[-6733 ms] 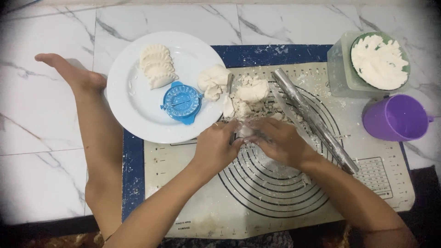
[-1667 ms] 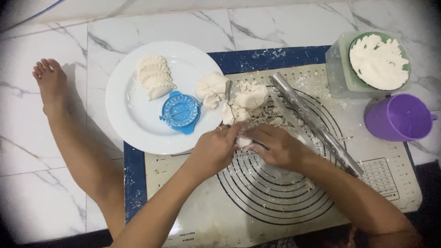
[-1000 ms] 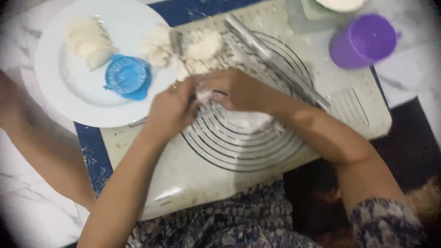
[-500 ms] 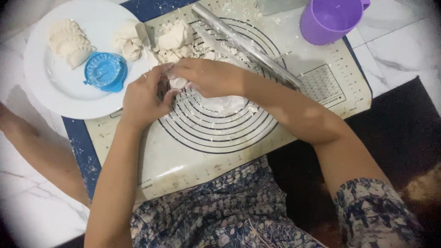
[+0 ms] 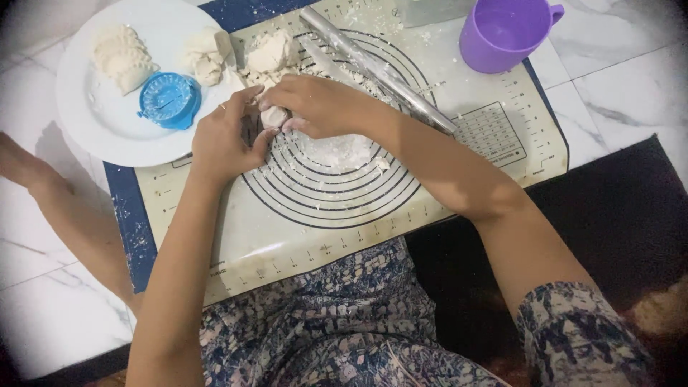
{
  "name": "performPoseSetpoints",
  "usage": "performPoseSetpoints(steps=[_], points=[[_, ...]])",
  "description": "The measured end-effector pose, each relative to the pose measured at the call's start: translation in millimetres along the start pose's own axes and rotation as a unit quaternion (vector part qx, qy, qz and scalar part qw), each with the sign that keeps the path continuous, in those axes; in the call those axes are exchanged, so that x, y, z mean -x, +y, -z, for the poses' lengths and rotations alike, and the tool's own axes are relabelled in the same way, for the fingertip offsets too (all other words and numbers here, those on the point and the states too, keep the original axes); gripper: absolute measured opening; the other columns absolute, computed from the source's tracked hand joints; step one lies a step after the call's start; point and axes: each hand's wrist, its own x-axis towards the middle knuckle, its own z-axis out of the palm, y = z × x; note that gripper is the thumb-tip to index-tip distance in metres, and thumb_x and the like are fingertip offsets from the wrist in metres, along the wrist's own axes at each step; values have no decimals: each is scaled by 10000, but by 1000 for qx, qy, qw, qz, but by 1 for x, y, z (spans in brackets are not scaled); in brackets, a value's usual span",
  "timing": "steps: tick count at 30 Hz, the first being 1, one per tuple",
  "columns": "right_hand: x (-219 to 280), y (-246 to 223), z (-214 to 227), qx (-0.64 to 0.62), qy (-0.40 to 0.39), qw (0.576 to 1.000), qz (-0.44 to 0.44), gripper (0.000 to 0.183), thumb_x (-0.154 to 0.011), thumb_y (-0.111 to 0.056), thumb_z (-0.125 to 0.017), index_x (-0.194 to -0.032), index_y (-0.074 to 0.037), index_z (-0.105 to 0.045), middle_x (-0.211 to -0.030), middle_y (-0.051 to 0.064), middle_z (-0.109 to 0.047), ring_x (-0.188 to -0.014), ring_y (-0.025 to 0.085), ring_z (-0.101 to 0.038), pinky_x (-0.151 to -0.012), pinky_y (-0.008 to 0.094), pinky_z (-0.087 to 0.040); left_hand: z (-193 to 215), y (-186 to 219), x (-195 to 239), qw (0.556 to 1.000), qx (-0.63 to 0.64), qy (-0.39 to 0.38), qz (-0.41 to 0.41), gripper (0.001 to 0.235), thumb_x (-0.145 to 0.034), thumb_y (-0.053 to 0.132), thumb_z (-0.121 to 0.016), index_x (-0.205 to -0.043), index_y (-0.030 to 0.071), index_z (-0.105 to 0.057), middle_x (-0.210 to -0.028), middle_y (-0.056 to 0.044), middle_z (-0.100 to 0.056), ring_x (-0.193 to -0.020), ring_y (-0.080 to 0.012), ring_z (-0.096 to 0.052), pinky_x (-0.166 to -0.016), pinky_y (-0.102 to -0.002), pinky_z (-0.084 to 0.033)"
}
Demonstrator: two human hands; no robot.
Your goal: Preparing and shaping pastries using a rolling pin and a manual mold on a floor mat.
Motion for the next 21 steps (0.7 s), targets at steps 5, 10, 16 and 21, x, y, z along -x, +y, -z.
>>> performPoseSetpoints(steps=[5, 10, 16, 21], points=[[3, 5, -6, 2, 24, 999, 27, 375, -983, -142, -661, -1293, 37, -546, -1081, 248, -651, -1049, 395, -643, -960, 492, -513, 1, 6, -2, 1000, 25, 11, 6, 622, -840, 355, -779, -1358, 83, -568, -938, -91, -745, -911, -374, -699, -812, -512, -533], [4, 15, -11, 55, 38, 998, 18, 380, -964, -112, -687, -1292, -5, -528, -1039, 193, -649, -999, 326, -654, -933, 442, -518, -3, 4, -2, 998, 33, 44, 10, 618, -868, 441, -765, -1355, 108, -582, -924, -68, -751, -881, -330, -698, -818, -454, -537], [-1, 17, -18, 35, 40, 999, 8, 308, -1009, -109, -624, -1274, 45, -595, -1064, 247, -675, -1035, 361, -669, -926, 441, -527, -2, 2, -1, 996, 74, 36, 22, 597, -799, 342, -789, -1296, 69, -600, -970, -112, -746, -916, -386, -699, -834, -508, -537], [-4, 9, -14, 8, 42, 999, 8, 388, -1009, -238, -659, -1272, 43, -610, -1117, 254, -665, -1092, 376, -658, -953, 449, -528, -7, -2, 5, 996, 65, 43, 53, 638, -775, 403, -770, -1314, 119, -581, -992, -63, -753, -931, -335, -710, -860, -483, -549]])
